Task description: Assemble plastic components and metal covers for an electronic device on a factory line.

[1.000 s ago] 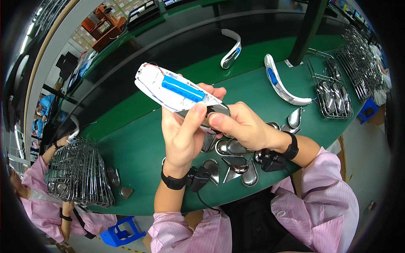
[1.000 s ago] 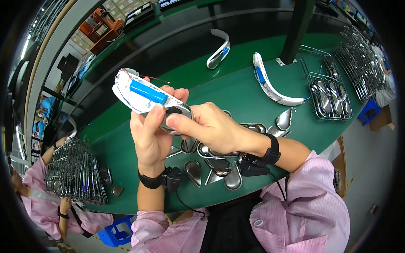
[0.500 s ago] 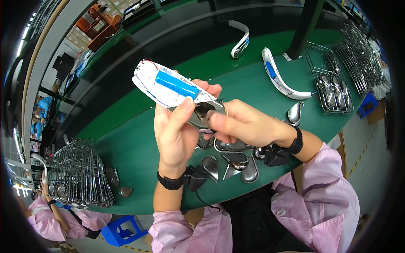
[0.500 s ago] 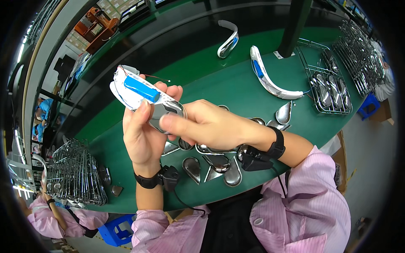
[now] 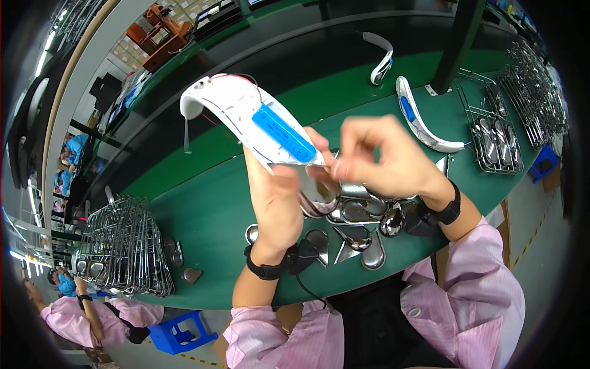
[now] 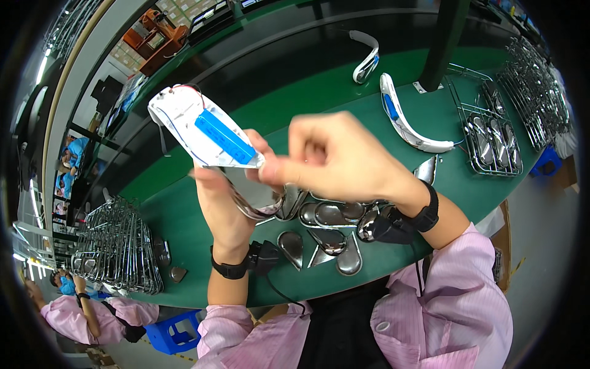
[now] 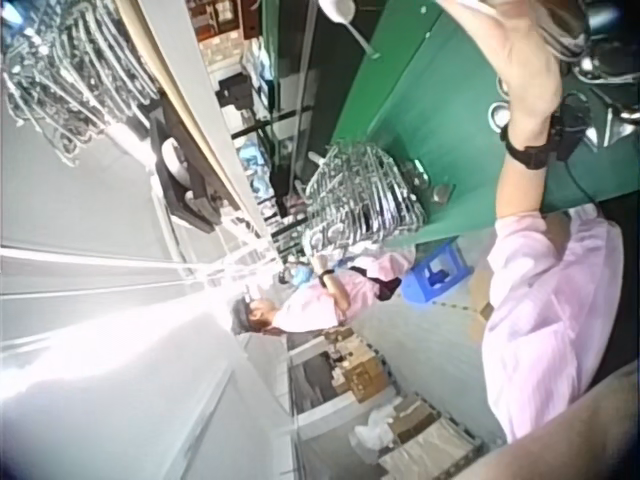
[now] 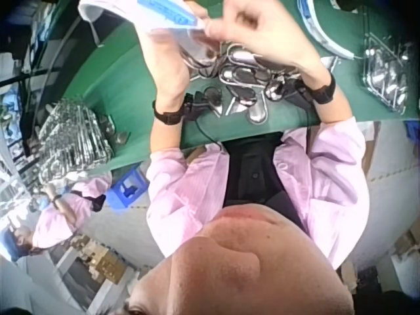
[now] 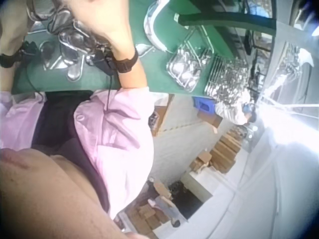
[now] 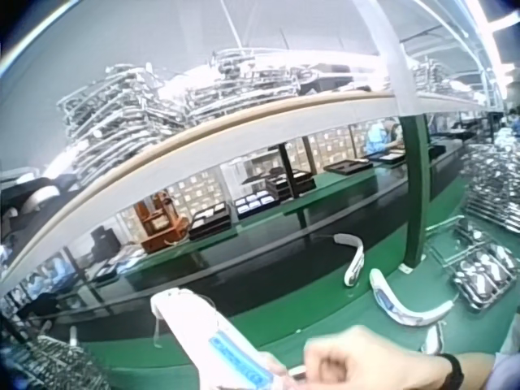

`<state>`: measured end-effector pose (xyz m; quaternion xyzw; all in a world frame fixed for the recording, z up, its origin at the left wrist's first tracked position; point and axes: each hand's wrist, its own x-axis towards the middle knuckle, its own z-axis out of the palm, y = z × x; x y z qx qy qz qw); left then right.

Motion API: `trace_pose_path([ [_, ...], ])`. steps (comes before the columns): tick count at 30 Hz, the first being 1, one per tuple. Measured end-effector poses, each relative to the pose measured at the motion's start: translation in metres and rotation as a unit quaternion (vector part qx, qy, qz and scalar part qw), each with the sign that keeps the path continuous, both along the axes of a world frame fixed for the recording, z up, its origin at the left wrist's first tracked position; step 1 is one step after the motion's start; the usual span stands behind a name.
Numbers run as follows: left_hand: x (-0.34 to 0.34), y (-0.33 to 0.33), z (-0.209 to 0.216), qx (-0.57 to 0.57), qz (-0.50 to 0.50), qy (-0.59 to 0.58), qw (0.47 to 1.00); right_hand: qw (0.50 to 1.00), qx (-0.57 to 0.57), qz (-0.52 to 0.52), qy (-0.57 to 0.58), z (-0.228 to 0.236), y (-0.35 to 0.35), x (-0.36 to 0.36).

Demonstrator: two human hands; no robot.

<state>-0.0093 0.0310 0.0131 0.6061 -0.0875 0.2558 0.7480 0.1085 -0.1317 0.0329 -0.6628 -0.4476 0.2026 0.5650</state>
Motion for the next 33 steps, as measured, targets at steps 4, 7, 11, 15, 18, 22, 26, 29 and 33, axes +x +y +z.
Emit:
trace_pose_path([
  [4,-0.002,-0.016,0.010,-0.061,-0.007,0.080,0.995,0.984,0.159,-0.027,-0.077,0.006,-0.001,-0.001],
  [7,0.001,-0.034,0.008,-0.141,0.024,0.123,0.982,0.986,0.156,0.048,0.030,0.000,0.002,-0.009],
  [11,-0.004,-0.025,0.007,-0.080,-0.084,0.097,0.989,0.952,0.124,0.113,0.257,0.002,0.002,-0.017],
  [15,-0.006,-0.021,0.008,-0.035,-0.083,0.093,0.992,0.943,0.150,0.127,0.267,0.000,0.007,-0.019],
  [18,-0.006,-0.023,0.009,-0.029,-0.073,0.100,0.992,0.946,0.138,0.111,0.271,0.001,0.005,-0.021],
  [22,-0.004,-0.031,0.009,-0.051,-0.016,0.121,0.991,0.956,0.134,0.089,0.247,0.005,0.003,-0.024],
  [26,0.005,-0.026,0.009,-0.036,-0.020,0.174,0.984,0.990,0.123,0.016,0.061,-0.003,-0.005,-0.003],
  [29,-0.008,-0.008,0.018,-0.052,-0.044,0.158,0.985,0.970,0.114,-0.098,-0.188,-0.006,-0.020,0.016],
  [33,0.012,0.057,0.025,0.198,0.005,0.290,0.936,0.881,-0.116,-0.231,-0.397,-0.037,-0.112,0.074],
])
